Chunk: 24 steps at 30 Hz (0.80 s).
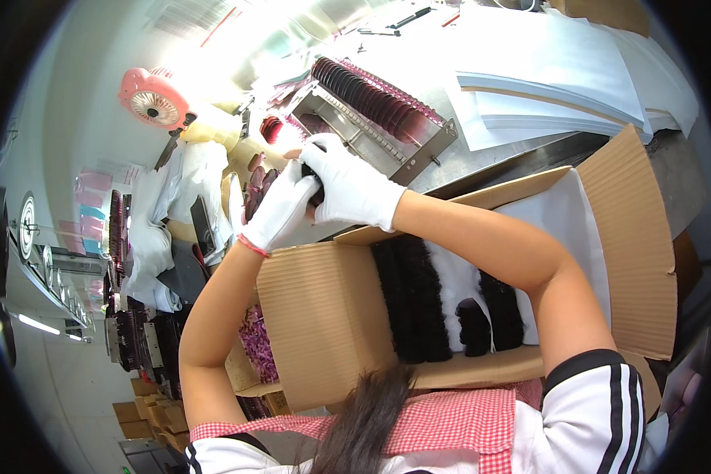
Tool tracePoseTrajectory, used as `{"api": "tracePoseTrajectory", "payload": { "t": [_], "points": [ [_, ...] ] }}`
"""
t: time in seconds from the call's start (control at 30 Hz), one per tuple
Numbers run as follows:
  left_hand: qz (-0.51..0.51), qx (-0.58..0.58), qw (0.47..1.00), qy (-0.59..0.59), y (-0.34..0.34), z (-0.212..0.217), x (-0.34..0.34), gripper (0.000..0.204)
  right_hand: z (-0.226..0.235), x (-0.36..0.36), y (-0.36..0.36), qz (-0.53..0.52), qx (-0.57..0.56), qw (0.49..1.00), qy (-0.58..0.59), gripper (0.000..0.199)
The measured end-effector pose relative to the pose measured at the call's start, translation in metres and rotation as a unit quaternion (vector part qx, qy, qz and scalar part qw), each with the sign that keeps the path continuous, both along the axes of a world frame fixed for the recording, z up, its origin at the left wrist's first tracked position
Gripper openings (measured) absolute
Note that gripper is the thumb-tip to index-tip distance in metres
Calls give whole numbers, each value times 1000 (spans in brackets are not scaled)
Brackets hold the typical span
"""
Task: The person assembles hair rollers by inserting black foam cores into pink plastic frames and placing them into a cardboard box. They repeatedly pick up frames, insert the foam, and arrange the finished rollers in the box.
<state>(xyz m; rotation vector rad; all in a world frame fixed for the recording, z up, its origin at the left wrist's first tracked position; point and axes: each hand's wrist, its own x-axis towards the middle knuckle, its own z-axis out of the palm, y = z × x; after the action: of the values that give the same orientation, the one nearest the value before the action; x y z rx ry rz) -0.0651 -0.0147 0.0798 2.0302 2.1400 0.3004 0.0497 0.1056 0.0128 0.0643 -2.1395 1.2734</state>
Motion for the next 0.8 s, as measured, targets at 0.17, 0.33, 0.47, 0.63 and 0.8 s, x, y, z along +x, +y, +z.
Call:
{"api": "tracePoseTrajectory", "payload": {
  "t": [0.17,0.33,0.47,0.63,0.8],
  "points": [
    [147,-140,908,-366,4,-7,-87,34,-15,13,37,-30,73,996,-34,46],
    [223,147,962,62,47,-73,-220,88,-34,22,58,73,149,983,-74,36],
    [227,58,971,-58,66,-116,-288,86,-37,20,63,102,162,974,-122,44],
    [259,106,954,111,87,-143,-306,52,-39,16,67,139,161,970,-119,51],
    [222,14,889,401,111,-124,-277,66,-44,14,62,98,134,978,-127,56]
  ]
}}
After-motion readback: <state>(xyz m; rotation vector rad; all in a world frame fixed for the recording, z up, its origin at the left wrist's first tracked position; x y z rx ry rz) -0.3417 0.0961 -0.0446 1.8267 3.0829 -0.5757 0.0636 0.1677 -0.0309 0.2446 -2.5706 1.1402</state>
